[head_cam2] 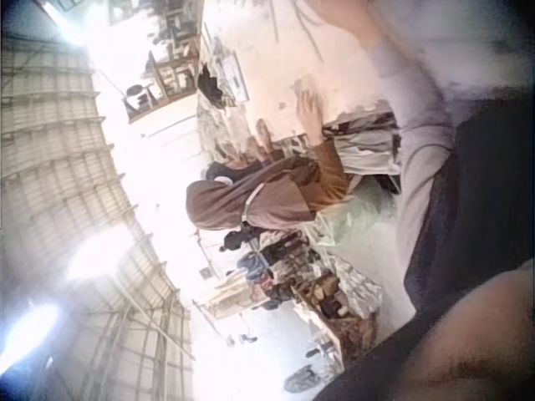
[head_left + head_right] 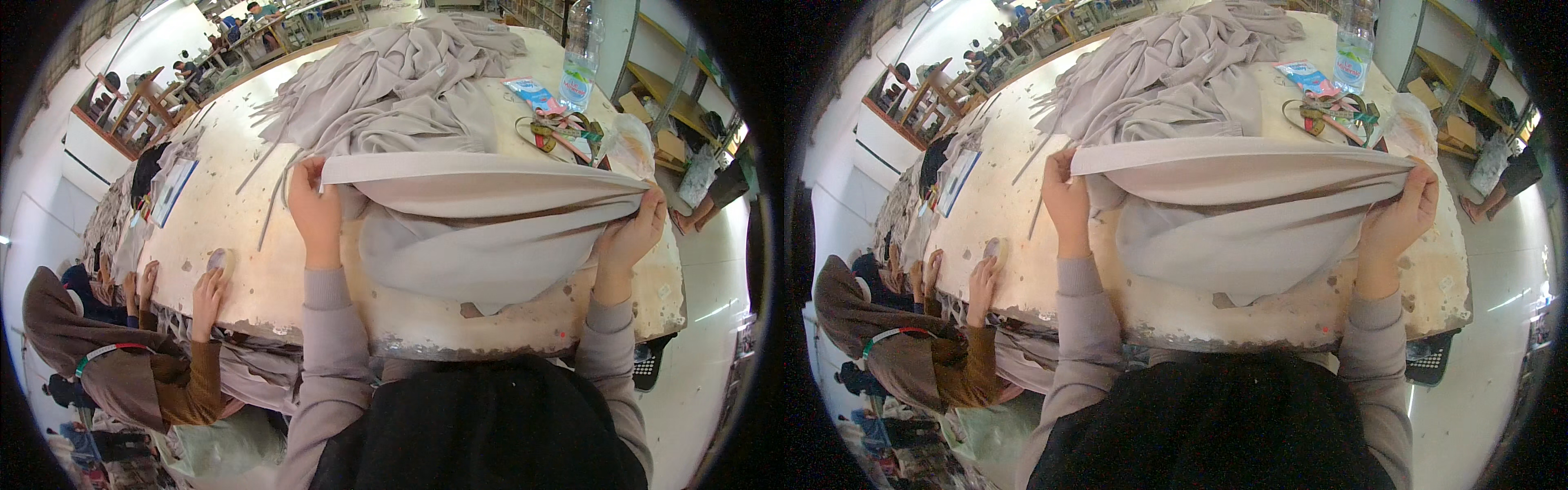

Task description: The person inspects a light gray garment on a worktable in a garment factory. They unfold and examine the waistband and drawstring, use shears to trim threads, and measure the waistband with a tape measure.

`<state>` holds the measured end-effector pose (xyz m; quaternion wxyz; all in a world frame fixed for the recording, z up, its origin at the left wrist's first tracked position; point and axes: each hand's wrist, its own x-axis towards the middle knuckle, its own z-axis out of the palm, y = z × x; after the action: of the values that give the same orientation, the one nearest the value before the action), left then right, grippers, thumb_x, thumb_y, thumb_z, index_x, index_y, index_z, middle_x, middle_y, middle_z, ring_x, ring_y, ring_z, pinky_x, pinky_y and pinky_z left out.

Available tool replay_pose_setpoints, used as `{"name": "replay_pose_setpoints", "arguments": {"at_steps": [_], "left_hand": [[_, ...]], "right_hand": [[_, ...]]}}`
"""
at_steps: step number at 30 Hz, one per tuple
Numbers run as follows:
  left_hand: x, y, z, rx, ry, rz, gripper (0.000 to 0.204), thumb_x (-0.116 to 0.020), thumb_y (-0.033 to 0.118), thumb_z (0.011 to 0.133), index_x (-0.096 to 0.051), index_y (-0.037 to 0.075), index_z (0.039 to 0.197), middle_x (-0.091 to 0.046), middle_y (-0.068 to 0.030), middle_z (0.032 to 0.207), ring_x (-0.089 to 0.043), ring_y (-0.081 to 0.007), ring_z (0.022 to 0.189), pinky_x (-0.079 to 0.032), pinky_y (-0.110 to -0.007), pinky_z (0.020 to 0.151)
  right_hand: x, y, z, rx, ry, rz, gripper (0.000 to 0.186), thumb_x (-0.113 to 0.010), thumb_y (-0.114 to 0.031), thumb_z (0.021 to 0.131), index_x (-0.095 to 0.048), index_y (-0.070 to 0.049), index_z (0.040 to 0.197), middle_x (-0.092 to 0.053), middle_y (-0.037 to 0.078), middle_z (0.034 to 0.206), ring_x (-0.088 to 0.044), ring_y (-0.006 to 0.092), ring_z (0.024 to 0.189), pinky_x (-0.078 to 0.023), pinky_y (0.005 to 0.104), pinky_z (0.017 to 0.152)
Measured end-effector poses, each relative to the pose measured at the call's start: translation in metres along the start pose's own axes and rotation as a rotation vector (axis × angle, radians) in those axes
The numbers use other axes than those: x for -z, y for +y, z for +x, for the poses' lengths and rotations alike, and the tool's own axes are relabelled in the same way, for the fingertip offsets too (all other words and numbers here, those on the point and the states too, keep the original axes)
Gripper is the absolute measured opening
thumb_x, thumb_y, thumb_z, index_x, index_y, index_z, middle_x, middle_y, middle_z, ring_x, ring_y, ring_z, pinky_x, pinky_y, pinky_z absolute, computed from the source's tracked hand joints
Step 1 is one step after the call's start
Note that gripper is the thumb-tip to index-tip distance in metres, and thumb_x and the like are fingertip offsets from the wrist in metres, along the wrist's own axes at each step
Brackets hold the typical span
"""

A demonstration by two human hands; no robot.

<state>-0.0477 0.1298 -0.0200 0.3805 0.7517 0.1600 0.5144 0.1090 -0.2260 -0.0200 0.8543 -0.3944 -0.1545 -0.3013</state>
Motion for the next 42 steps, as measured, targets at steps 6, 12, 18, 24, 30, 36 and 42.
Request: {"name": "replay_pose_setpoints", "arguments": {"at_steps": [6, 12, 18, 24, 30, 36, 42], "left_hand": [[0.041, 0.009, -0.010, 0.375, -0.829, -0.551, 0.011, -0.061, 0.010, 0.081, -0.059, -0.001, 0.079, -0.056, 0.0030, 0.068, -0.048, -0.0045, 0.062, -0.036, -0.018, 0.056], [0.017, -0.023, -0.017, 0.586, -0.985, 0.263, 0.018, -0.062, 0.017, 0.081, -0.062, -0.001, 0.079, -0.054, 0.0006, 0.061, -0.047, -0.0065, 0.052, -0.036, -0.022, 0.047], [0.011, -0.025, -0.021, 0.514, -0.949, 0.220, 0.019, -0.060, 0.017, 0.082, -0.061, -0.002, 0.079, -0.056, -0.0012, 0.063, -0.049, -0.0084, 0.056, -0.040, -0.025, 0.052], [-0.036, 0.035, -0.058, 0.311, -0.811, -0.214, 0.019, -0.057, 0.017, 0.083, -0.060, -0.001, 0.084, -0.059, -0.0040, 0.068, -0.051, -0.0104, 0.063, -0.042, -0.026, 0.059], [-0.039, 0.047, -0.072, 0.164, -1.028, -0.073, 0.019, -0.056, 0.019, 0.083, -0.060, 0.000, 0.086, -0.059, -0.0078, 0.071, -0.055, -0.0155, 0.067, -0.043, -0.027, 0.063], [0.006, -0.002, -0.042, 0.270, -0.705, 0.753, 0.026, -0.059, 0.027, 0.076, -0.063, 0.006, 0.090, -0.064, -0.0126, 0.079, -0.063, -0.0273, 0.075, -0.046, -0.037, 0.067], [-0.008, 0.006, -0.047, 0.024, -0.483, 0.678, 0.027, -0.059, 0.023, 0.077, -0.061, 0.008, 0.099, -0.063, -0.0093, 0.100, -0.059, -0.0241, 0.095, -0.039, -0.041, 0.084]], "right_hand": [[0.027, 0.022, 0.046, -0.166, 0.055, -0.254, 0.019, -0.054, -0.020, 0.090, -0.057, -0.003, 0.098, -0.058, 0.005, 0.086, -0.054, 0.0143, 0.084, -0.043, 0.0287, 0.077], [0.042, 0.042, 0.047, -0.098, -0.469, -1.540, 0.029, -0.061, -0.026, 0.081, -0.061, -0.007, 0.104, -0.058, 0.006, 0.091, -0.054, 0.0138, 0.082, -0.042, 0.0262, 0.073], [0.015, 0.043, 0.014, 0.234, -0.485, -1.250, 0.027, -0.064, -0.021, 0.078, -0.061, -0.007, 0.102, -0.056, 0.007, 0.090, -0.055, 0.0164, 0.081, -0.042, 0.0294, 0.072], [-0.031, 0.020, -0.053, -0.093, -0.858, -0.653, 0.025, -0.059, -0.016, 0.082, -0.059, -0.005, 0.104, -0.058, 0.010, 0.100, -0.055, 0.0223, 0.093, -0.040, 0.0310, 0.084], [-0.035, 0.026, -0.086, 0.155, -1.199, -0.810, 0.028, -0.056, -0.023, 0.084, -0.058, -0.008, 0.107, -0.058, 0.009, 0.105, -0.050, 0.0268, 0.104, -0.030, 0.0401, 0.094], [-0.017, 0.047, -0.065, -0.162, -1.306, -1.052, 0.023, -0.055, -0.024, 0.084, -0.062, -0.012, 0.102, -0.058, 0.008, 0.101, -0.051, 0.0285, 0.100, -0.033, 0.0402, 0.089], [-0.013, 0.050, -0.072, -0.117, -1.305, -1.069, 0.023, -0.055, -0.024, 0.083, -0.063, -0.012, 0.101, -0.058, 0.009, 0.100, -0.051, 0.0291, 0.098, -0.033, 0.0402, 0.090]]}}
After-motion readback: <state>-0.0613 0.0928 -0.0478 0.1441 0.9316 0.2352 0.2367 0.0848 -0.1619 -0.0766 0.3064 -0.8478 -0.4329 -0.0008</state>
